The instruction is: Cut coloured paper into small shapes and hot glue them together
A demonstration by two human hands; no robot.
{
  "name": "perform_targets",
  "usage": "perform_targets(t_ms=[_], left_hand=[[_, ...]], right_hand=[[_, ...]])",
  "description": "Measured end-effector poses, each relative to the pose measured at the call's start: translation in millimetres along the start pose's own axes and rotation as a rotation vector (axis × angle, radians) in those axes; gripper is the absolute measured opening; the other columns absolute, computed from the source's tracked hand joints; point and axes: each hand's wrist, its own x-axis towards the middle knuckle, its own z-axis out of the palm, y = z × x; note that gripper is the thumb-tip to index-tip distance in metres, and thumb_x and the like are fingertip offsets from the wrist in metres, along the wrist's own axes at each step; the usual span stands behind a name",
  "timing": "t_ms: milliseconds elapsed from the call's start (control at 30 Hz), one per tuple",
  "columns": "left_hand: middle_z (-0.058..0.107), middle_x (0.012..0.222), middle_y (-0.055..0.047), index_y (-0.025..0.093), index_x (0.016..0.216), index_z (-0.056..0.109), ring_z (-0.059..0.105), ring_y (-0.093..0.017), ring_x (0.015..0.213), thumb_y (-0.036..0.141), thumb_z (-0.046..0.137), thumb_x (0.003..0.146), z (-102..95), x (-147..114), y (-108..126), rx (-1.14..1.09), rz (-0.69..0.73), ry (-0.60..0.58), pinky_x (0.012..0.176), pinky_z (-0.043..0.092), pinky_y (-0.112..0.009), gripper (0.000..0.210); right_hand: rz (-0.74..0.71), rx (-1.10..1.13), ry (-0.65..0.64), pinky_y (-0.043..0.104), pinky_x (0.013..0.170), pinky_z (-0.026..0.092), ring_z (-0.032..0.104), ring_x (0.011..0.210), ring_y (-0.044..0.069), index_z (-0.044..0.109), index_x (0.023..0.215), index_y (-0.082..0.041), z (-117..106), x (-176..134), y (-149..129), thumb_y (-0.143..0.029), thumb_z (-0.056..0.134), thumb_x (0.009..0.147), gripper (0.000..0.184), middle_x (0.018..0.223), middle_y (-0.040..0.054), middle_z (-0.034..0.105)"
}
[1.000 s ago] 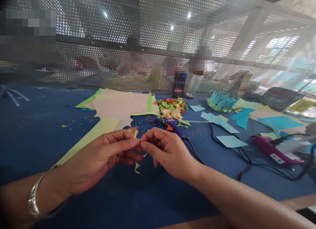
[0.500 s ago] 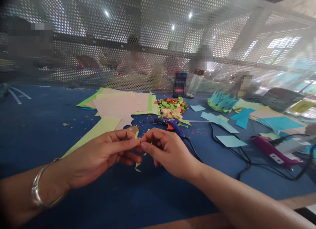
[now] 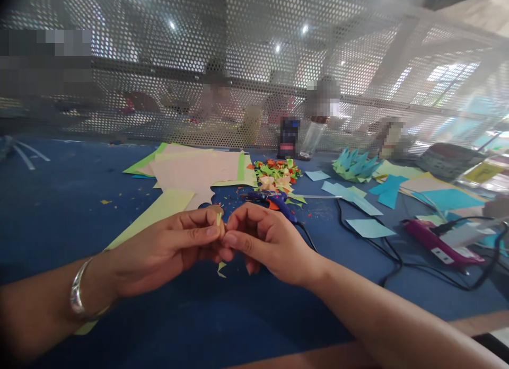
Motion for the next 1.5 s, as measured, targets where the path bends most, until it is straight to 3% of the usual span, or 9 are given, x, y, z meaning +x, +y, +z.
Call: perform_targets(t_ms=[167,367,600,967,1233,1500], left_hand=[[0.066,0.087,-0.002,0.016,0.082,0.064,0.069,-0.016,0.095,0.020,0.063,0.096,1.5,-0.8,-0.2,-0.008,0.004,-0.041,0.088,0.050,-0.027,0.015],[0.070,0.087,-0.002,0.017,0.083,0.064,0.069,-0.014,0.085,0.029,0.066,0.094,2.3,1.7,-1.6,0.069,0.030,0.153,0.080,0.051,-0.026,0.017],[0.073,0.084,-0.003,0.015,0.085,0.071,0.068,-0.014,0.083,0.035,0.073,0.088,5.4,0.3,-4.4,0.242,0.103,0.286,0.075,0.051,-0.023,0.021],[0.073,0.079,-0.001,0.016,0.084,0.071,0.068,-0.014,0.077,0.037,0.079,0.082,5.7,-1.2,-8.4,0.410,0.169,0.340,0.072,0.054,-0.024,0.023],[0.076,0.082,-0.004,0.016,0.085,0.069,0.072,-0.016,0.080,0.039,0.076,0.085,-17.8,3.0,6.4,0.449,0.134,0.329,0.073,0.054,-0.025,0.024],[0.070,0.082,0.001,0.017,0.084,0.068,0.072,-0.015,0.080,0.036,0.078,0.083,1.1,-0.8,-0.6,0.292,0.007,0.298,0.068,0.051,-0.021,0.022]], right_hand=[[0.005,0.019,0.047,0.013,0.038,0.037,0.051,0.044,0.005,0.057,0.092,-0.018,-4.6,2.8,2.7,-0.042,0.071,0.091,0.028,0.066,-0.0049,0.061],[0.008,-0.073,0.079,0.014,0.039,0.036,0.051,0.043,0.004,0.058,0.093,-0.018,-5.6,6.4,5.8,-0.043,0.070,0.092,0.028,0.067,-0.0056,0.058],[0.000,-0.118,0.094,0.014,0.039,0.035,0.051,0.043,0.004,0.060,0.092,-0.017,-2.3,7.6,7.5,-0.041,0.073,0.088,0.028,0.068,-0.0058,0.058],[-0.026,-0.213,0.107,0.014,0.041,0.037,0.051,0.043,0.003,0.060,0.094,-0.018,-0.9,7.5,10.7,-0.042,0.068,0.093,0.025,0.068,-0.0059,0.059],[-0.036,-0.254,0.147,0.014,0.042,0.038,0.052,0.044,0.003,0.061,0.092,-0.018,1.4,8.3,10.3,-0.042,0.064,0.095,0.024,0.072,-0.0053,0.059],[-0.038,-0.249,0.137,0.013,0.040,0.036,0.051,0.043,0.002,0.061,0.093,-0.018,1.4,9.3,11.0,-0.042,0.067,0.093,0.024,0.069,-0.0065,0.057]])
